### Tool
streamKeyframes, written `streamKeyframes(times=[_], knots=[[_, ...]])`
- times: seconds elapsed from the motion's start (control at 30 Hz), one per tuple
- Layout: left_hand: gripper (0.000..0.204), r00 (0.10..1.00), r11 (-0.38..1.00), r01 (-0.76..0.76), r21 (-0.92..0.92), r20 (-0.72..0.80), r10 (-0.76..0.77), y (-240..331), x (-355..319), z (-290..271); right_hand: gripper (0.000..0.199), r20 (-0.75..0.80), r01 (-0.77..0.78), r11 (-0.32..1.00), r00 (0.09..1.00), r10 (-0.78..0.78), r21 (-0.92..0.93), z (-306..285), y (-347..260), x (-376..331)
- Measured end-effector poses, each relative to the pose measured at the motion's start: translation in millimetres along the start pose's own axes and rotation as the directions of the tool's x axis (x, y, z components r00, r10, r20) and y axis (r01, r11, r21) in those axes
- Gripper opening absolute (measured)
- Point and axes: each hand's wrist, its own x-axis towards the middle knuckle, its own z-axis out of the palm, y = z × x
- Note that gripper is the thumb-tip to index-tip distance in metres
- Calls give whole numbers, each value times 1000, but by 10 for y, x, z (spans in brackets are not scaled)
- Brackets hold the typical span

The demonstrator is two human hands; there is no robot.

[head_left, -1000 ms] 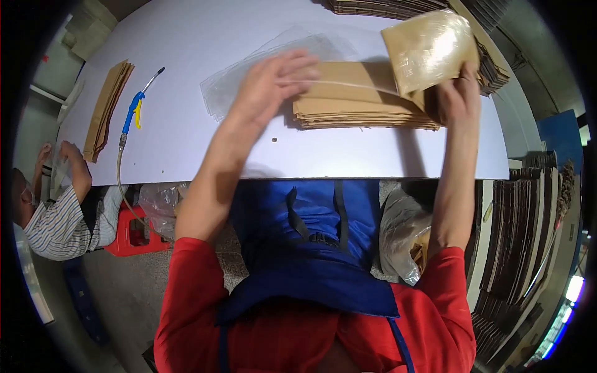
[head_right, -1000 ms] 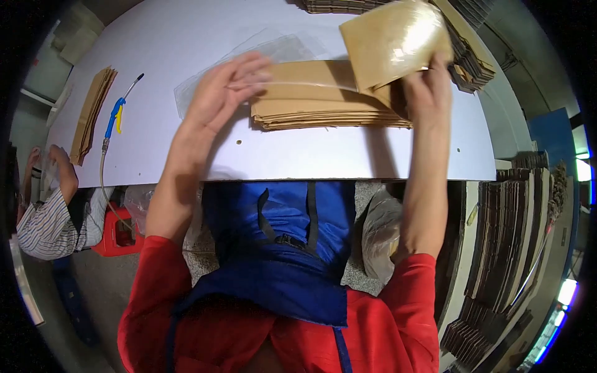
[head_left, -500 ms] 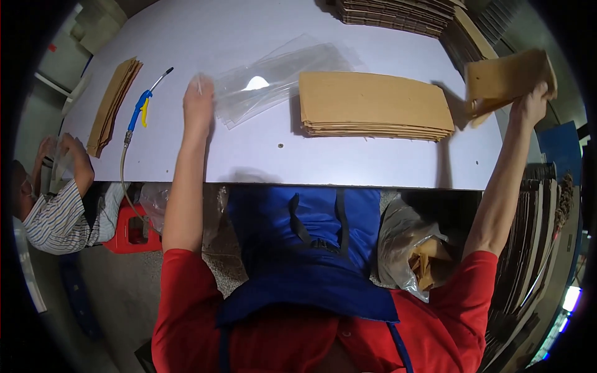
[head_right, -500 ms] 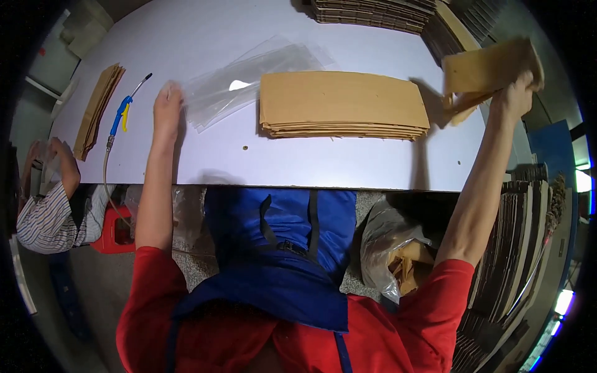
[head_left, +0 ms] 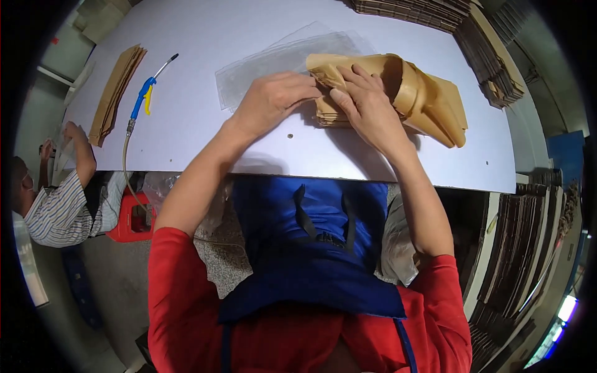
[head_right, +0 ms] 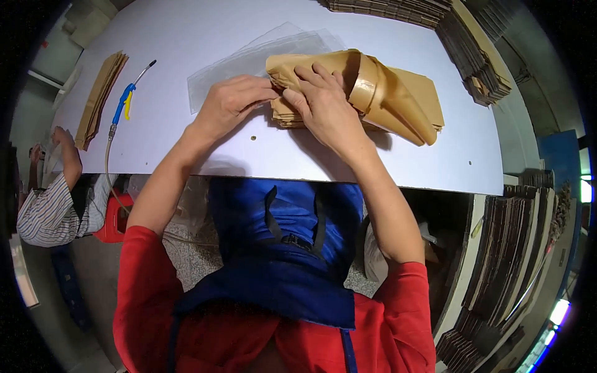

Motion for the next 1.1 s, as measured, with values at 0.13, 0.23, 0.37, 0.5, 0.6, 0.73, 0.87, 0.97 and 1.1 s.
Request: streamKeyframes(times=[0.13,0.23,0.37,0.5,0.6,0.73,0.87,0.97,1.1], knots=[[24,999,1000,-19,11,-44,19,-33,135,50,41,48,-38,999,998,38,2,-82,12,29],[27,974,998,48,31,-224,-40,35,237,179,50,152,-240,946,966,210,219,-131,30,89],[35,820,729,391,-562,-147,-553,382,368,254,55,308,-541,359,788,533,761,-360,244,122],[46,754,327,465,-823,174,-634,433,493,98,53,212,-327,59,728,652,943,-501,384,133],[53,741,49,473,-880,367,-563,416,529,-74,42,320,77,-440,577,752,895,-812,756,97],[51,738,-15,343,-939,279,-614,65,294,-206,31,195,412,-528,622,759,743,-1203,2241,-268],[50,743,-36,282,-959,242,-624,-401,13,-368,29,67,424,-297,478,876,855,-1982,3488,-639],[49,717,-44,272,-961,233,-657,-467,-97,-461,29,-5,349,-157,419,908,924,-2069,3401,-393],[50,688,-23,276,-961,214,-694,-428,-128,-601,30,-178,155,129,364,914,979,-2376,2932,20]])
